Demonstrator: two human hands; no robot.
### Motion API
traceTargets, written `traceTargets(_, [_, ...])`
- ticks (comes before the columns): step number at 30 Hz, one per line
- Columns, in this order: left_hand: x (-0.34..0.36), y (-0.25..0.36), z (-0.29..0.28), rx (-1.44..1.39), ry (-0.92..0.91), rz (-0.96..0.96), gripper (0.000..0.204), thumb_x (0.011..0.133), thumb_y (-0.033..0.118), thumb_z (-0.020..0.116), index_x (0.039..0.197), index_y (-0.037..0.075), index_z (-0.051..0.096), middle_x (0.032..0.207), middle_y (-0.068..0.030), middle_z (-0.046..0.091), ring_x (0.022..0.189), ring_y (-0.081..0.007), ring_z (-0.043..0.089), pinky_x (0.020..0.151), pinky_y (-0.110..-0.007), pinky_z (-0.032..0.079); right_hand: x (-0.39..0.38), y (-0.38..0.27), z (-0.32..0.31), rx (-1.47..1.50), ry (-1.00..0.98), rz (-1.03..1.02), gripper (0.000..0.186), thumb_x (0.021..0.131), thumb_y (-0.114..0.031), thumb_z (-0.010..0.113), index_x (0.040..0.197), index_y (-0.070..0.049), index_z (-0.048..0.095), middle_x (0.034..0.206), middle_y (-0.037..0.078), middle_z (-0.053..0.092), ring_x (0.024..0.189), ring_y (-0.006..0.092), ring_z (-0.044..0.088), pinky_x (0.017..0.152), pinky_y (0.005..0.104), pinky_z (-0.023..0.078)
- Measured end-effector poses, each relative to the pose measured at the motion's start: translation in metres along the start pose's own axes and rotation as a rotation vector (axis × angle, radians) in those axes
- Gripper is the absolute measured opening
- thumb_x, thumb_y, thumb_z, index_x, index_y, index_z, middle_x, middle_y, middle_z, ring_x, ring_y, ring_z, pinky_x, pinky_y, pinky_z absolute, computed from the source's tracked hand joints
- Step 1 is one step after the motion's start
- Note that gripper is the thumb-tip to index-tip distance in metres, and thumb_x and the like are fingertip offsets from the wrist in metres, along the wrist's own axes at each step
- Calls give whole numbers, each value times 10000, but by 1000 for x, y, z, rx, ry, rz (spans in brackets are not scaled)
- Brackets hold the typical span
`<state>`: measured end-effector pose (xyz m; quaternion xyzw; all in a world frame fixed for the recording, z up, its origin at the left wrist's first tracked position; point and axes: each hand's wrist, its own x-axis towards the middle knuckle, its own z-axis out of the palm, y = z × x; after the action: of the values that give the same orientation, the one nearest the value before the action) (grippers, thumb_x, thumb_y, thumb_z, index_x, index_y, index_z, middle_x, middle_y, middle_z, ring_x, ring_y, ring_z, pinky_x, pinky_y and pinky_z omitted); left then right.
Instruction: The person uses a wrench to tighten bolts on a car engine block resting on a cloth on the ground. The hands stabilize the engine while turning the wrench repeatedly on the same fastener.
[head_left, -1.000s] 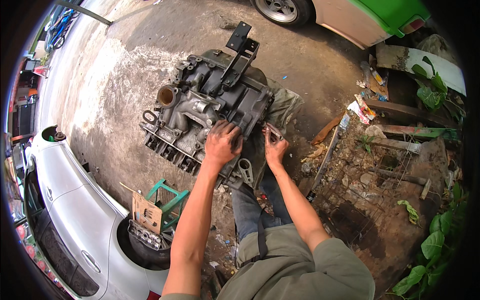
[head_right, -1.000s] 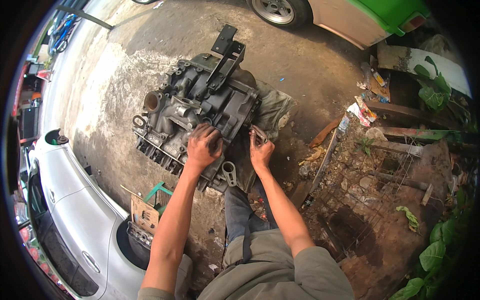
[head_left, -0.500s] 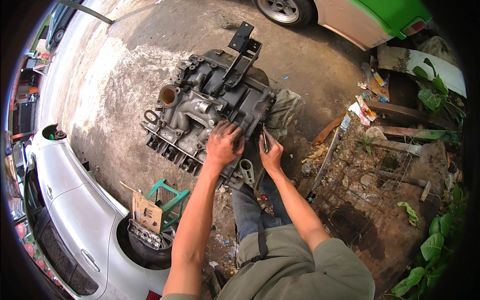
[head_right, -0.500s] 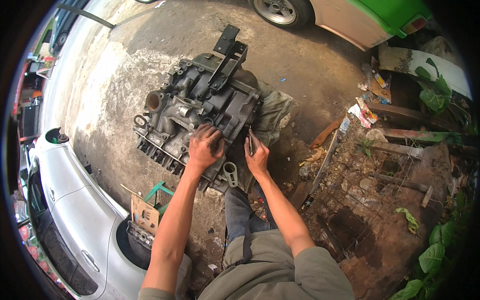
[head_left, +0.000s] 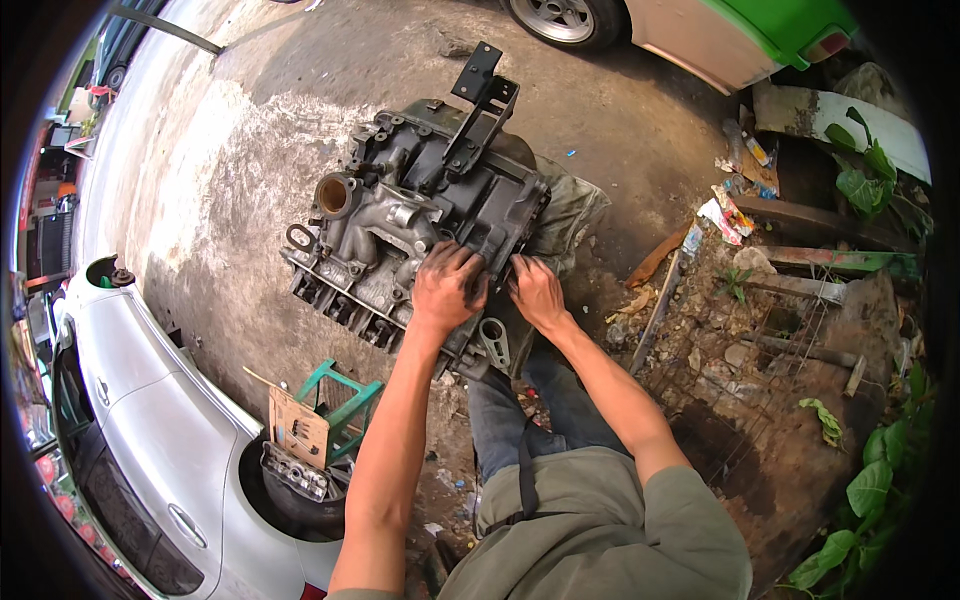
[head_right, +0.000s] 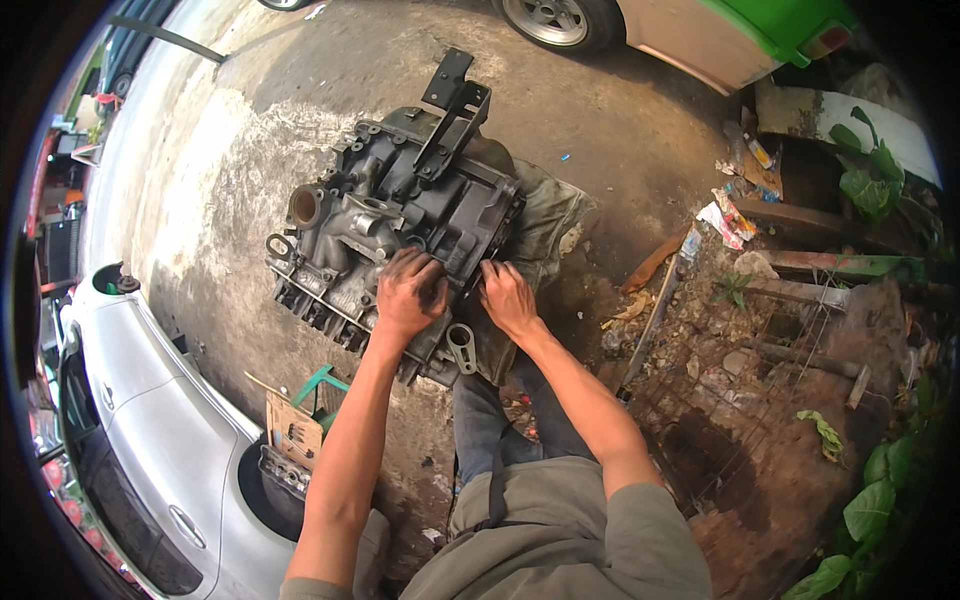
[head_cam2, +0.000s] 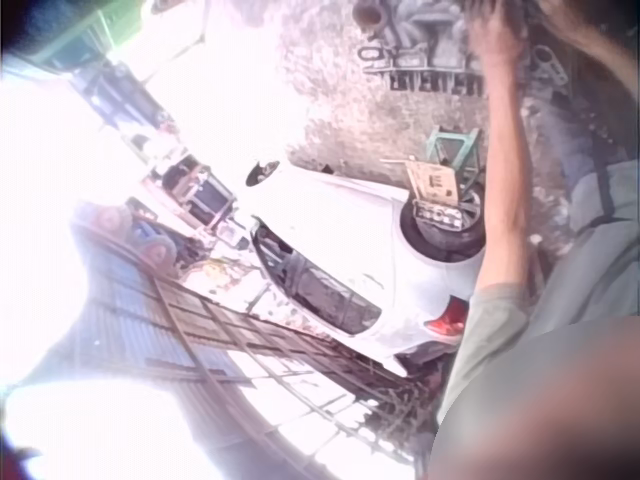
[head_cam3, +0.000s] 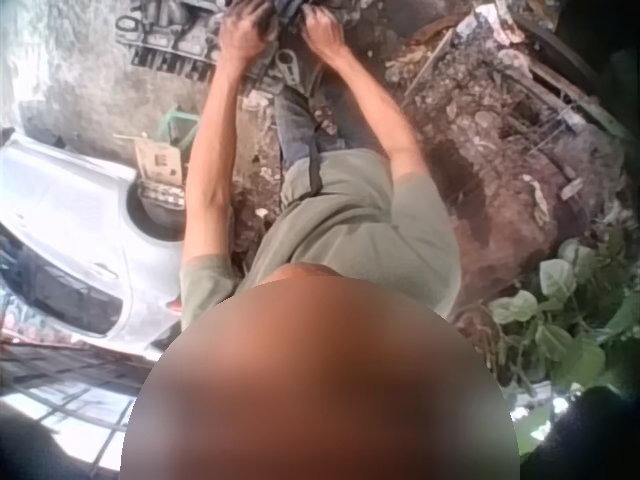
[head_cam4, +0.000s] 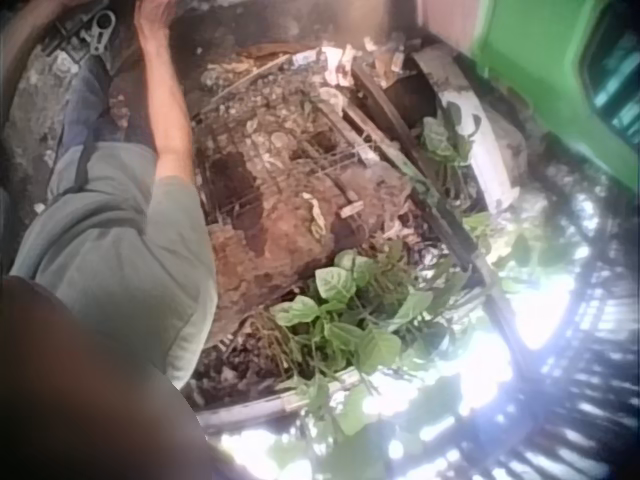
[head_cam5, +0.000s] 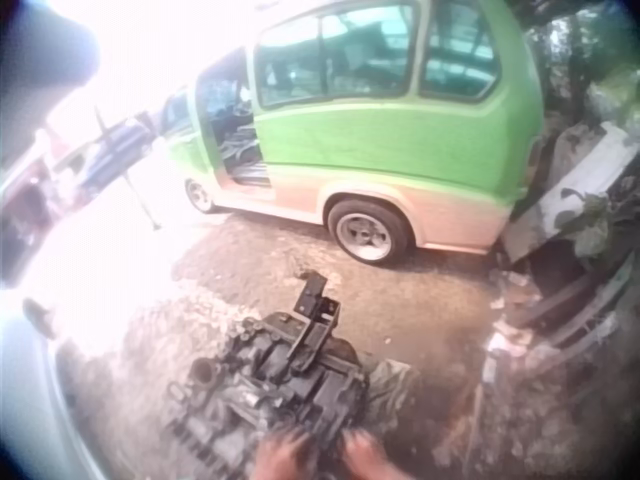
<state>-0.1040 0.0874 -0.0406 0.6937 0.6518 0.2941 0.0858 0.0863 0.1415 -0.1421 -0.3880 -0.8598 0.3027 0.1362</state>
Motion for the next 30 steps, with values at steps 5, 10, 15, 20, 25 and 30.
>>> traceTargets(5, [1,1,1,7,62,22,157,676,72,723,816,59,652,829,-125,641,875,-367,651,917,-450,532,10,10,-2,-74,55,-123,359,874,-66,668,1194,71,578,1057,260,647,1021,438,635,842,475,542])
traceTargets(10, [0,0,-2,9,-16,1,185,705,114,727,866,53,660,911,-124,664,959,-378,650,948,-459,522,36,27,-2,561,206,290,224,1049,-178,532,988,28,594,767,174,647,689,285,656,665,407,508])
traceTargets(15, [4,4,0,16,80,19,148,673,62,718,800,55,643,837,-123,637,879,-363,649,912,-453,537,52,36,10,998,206,642,338,1027,-287,603,885,19,635,645,68,616,576,145,585,561,304,442])
traceTargets(20, [3,6,-2,-8,70,9,150,669,59,722,795,51,642,842,-126,639,879,-368,649,899,-447,541,54,38,20,985,265,706,375,1021,-330,623,863,9,645,628,32,592,556,111,519,533,301,384])
traceTargets(25, [2,3,-3,8,14,-7,185,704,113,728,861,51,653,904,-123,655,933,-375,642,927,-451,528,57,36,21,828,273,733,382,1011,-319,626,841,23,634,605,66,596,541,140,541,551,332,424])
traceTargets(30, [0,-1,0,-11,-12,3,192,710,117,733,873,48,657,912,-127,659,950,-372,645,942,-456,524,63,36,5,657,396,657,389,995,-347,653,861,18,627,615,72,598,565,152,540,588,345,438])
